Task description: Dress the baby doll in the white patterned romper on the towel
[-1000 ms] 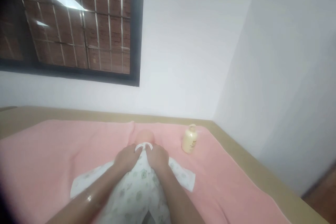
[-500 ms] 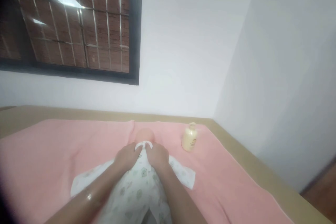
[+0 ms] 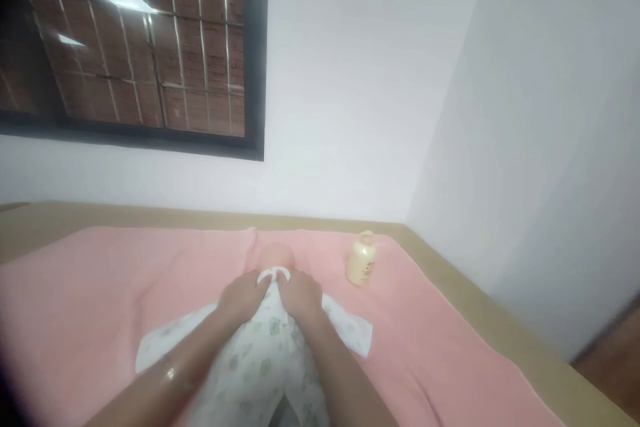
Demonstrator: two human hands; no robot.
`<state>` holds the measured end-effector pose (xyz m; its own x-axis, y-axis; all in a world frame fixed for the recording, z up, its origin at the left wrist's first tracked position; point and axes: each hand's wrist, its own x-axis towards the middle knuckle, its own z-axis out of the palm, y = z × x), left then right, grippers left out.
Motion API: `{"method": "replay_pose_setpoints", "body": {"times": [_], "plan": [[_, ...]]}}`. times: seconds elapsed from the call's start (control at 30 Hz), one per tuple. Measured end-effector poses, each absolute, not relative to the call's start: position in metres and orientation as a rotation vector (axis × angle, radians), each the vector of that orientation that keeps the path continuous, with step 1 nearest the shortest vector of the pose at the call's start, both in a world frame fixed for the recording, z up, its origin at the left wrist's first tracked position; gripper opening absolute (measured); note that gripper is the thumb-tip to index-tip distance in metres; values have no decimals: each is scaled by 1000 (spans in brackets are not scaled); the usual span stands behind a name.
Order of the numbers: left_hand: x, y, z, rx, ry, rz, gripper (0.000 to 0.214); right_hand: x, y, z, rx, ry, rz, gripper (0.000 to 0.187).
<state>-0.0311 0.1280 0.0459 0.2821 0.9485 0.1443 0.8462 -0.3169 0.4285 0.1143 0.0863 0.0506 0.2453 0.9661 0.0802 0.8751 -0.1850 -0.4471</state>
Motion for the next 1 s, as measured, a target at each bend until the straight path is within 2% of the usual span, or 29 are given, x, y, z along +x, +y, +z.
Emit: {"method": "replay_pose_setpoints", "body": {"times": [0.2, 0.43, 0.6, 0.77, 0.87, 1.0], "plan": [[-31, 128, 48, 2291, 1663, 516, 51, 109, 77, 62, -2182, -1792, 210, 70], [-33, 124, 58, 2306, 1646, 445, 46, 93, 45, 91, -2153, -1999, 106, 50], [-29, 105, 66, 2587, 1703, 347, 42, 103, 49, 89, -2057, -1980, 211, 64], [-22, 89, 68, 2814, 1749, 300, 37, 124, 73, 76, -2105, -1889, 390, 66], [-24, 94, 68, 2770, 1727, 318, 39, 124, 73, 76, -2103, -1924, 401, 64], [-34, 112, 67, 2509, 1608, 397, 44, 106, 53, 87, -2124, -2029, 214, 53]]}}
